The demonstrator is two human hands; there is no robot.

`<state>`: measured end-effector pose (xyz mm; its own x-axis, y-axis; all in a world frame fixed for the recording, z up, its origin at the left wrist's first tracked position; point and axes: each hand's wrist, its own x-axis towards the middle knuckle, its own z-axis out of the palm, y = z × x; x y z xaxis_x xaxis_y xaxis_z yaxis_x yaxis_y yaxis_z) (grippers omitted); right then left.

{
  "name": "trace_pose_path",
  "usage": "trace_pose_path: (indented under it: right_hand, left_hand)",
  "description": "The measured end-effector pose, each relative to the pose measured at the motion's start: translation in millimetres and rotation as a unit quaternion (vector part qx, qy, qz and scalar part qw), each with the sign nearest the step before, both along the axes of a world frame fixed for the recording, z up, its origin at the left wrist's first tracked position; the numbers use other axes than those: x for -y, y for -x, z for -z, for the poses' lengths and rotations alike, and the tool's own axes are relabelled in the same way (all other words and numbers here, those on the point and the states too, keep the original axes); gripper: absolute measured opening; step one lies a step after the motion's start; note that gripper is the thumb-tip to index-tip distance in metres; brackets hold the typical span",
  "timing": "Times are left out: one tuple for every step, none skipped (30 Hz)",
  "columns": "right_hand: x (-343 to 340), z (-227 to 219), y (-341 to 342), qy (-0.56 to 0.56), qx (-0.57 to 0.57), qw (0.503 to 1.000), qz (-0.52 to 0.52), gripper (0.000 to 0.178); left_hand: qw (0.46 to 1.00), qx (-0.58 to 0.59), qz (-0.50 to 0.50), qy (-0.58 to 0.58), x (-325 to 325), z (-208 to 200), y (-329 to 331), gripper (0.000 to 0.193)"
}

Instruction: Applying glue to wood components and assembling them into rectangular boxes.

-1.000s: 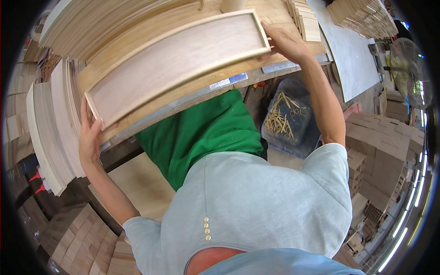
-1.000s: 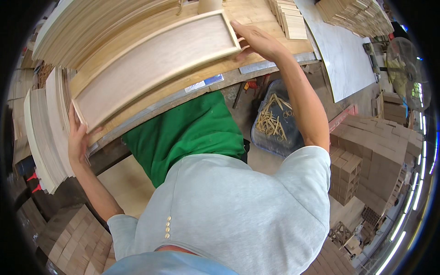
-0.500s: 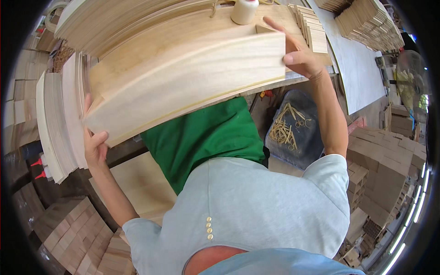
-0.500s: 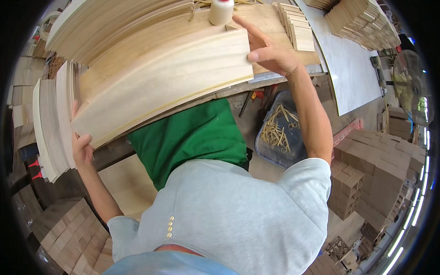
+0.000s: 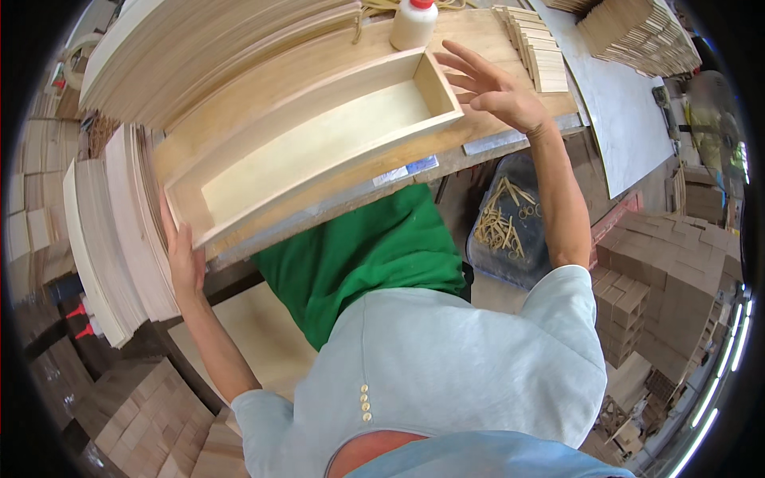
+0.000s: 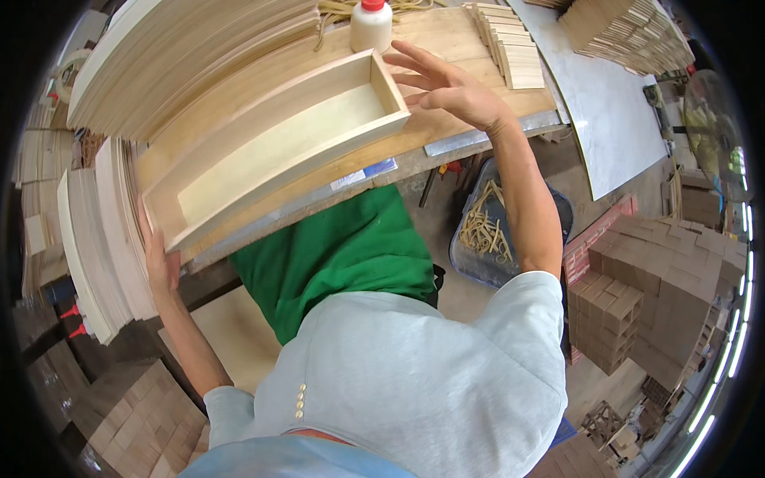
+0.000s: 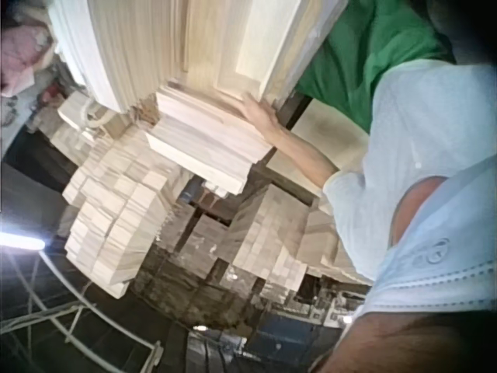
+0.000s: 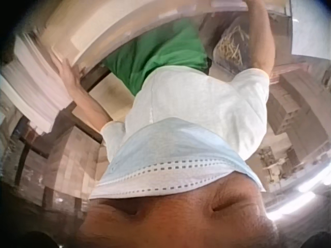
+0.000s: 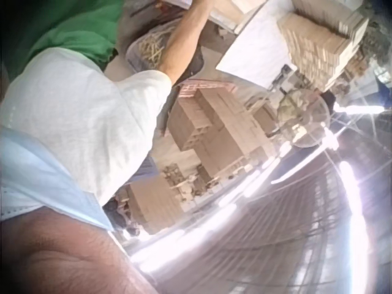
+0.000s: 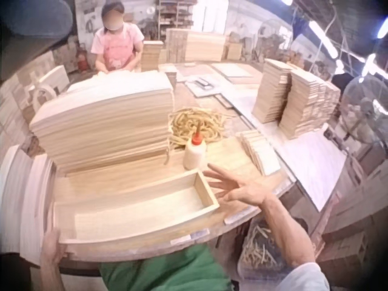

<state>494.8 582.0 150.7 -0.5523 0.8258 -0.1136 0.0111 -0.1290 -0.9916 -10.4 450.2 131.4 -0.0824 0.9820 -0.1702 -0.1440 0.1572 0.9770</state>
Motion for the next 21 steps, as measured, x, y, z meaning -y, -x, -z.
trace_pose_path:
  right_hand:
    - [-5.3, -0.1, -7.2, -0.021, -0.017, 1.000, 0.010, 0.075]
    - [-14.2, 0.0, -10.8, -0.027, -0.015, 0.999, 0.013, 0.075]
    - [-25.8, 0.8, -14.0, -0.055, 0.040, 0.993, 0.092, 0.065]
    - [-38.1, 2.3, -18.7, -0.083, 0.095, 0.977, 0.173, 0.056]
    - [-60.2, 14.9, -23.8, -0.129, 0.129, 0.951, 0.251, 0.042]
    - [-81.7, 21.0, -26.5, -0.150, 0.168, 0.931, 0.286, 0.038]
    - [-102.5, 27.5, -27.3, -0.169, 0.206, 0.909, 0.319, 0.035]
    - [-122.7, 36.8, -26.4, -0.222, 0.287, 0.875, 0.320, 0.030]
    - [-140.8, 46.4, -24.7, -0.273, 0.364, 0.833, 0.316, 0.026]
    - [-154.6, 55.0, -26.5, -0.273, 0.365, 0.831, 0.319, 0.026]
    - [-166.7, 63.9, -29.2, -0.368, 0.450, 0.769, 0.268, 0.025]
    - [-174.1, 68.5, -25.7, -0.454, 0.522, 0.692, 0.206, 0.023]
    - [-181.1, 71.5, -25.0, -0.449, 0.520, 0.701, 0.190, 0.018]
    - [-187.2, 73.9, -25.9, -0.448, 0.519, 0.703, 0.188, 0.018]
    - [-192.9, 75.8, -25.4, -0.435, 0.525, 0.704, 0.199, 0.016]
    - [-197.2, 77.7, -25.8, -0.422, 0.532, 0.704, 0.209, 0.015]
    - [-200.1, 79.6, -27.0, -0.422, 0.529, 0.706, 0.207, 0.015]
    - [-202.3, 82.1, -29.8, -0.399, 0.573, 0.680, 0.223, 0.015]
    - [-204.5, 83.2, -32.9, -0.375, 0.614, 0.652, 0.239, 0.018]
    - [-208.7, 83.0, -36.6, -0.376, 0.613, 0.653, 0.239, 0.018]
    - [-214.6, 80.9, -42.0, -0.378, 0.562, 0.695, 0.241, 0.017]
  left_hand:
    - [1.000, -0.015, -0.002, 0.000, 0.8, 1.6, 0.8, 0.075]
    - [1.000, -0.030, -0.006, -0.001, 2.2, 3.0, 2.3, 0.075]
    - [1.000, -0.029, -0.003, -0.005, 3.9, 4.0, 2.3, 0.075]
    - [1.000, -0.026, 0.004, 0.002, 4.1, 4.9, 2.0, 0.075]
    - [1.000, -0.024, 0.010, 0.010, 3.6, 4.5, 1.7, 0.075]
    - [1.000, -0.023, 0.015, 0.007, 3.0, 1.9, -0.5, 0.075]
    - [0.999, -0.036, 0.013, 0.004, 3.6, -2.0, -5.0, 0.077]
    - [0.999, -0.049, 0.011, -0.001, 3.7, -4.5, -8.7, 0.079]
    - [0.999, -0.051, 0.012, -0.003, 5.0, -5.4, -9.8, 0.079]
    - [0.999, -0.043, -0.010, -0.014, 4.5, -3.8, -10.3, 0.084]
    - [0.999, -0.035, -0.033, -0.025, 3.4, -2.9, -10.0, 0.090]
    - [0.998, -0.038, -0.036, -0.023, 7.6, -5.6, -8.1, 0.090]
    - [0.997, -0.053, -0.038, -0.039, 11.1, -9.7, -6.2, 0.095]
    - [0.995, -0.068, -0.039, -0.054, 13.9, -12.8, -4.4, 0.101]
    - [0.995, -0.070, -0.043, -0.052, 19.1, -14.9, -1.6, 0.101]
    - [0.994, -0.081, -0.059, -0.043, 23.4, -16.7, 1.9, 0.099]
    - [0.992, -0.092, -0.073, -0.034, 27.1, -18.3, 5.1, 0.098]
    - [0.992, -0.093, -0.076, -0.033, 30.7, -18.4, 8.3, 0.098]
    - [0.992, -0.094, -0.083, -0.033, 34.0, -18.2, 11.4, 0.095]
    - [0.991, -0.094, -0.090, -0.034, 37.1, -18.2, 13.5, 0.092]
    - [0.991, -0.093, -0.091, -0.036, 39.0, -18.4, 13.5, 0.092]
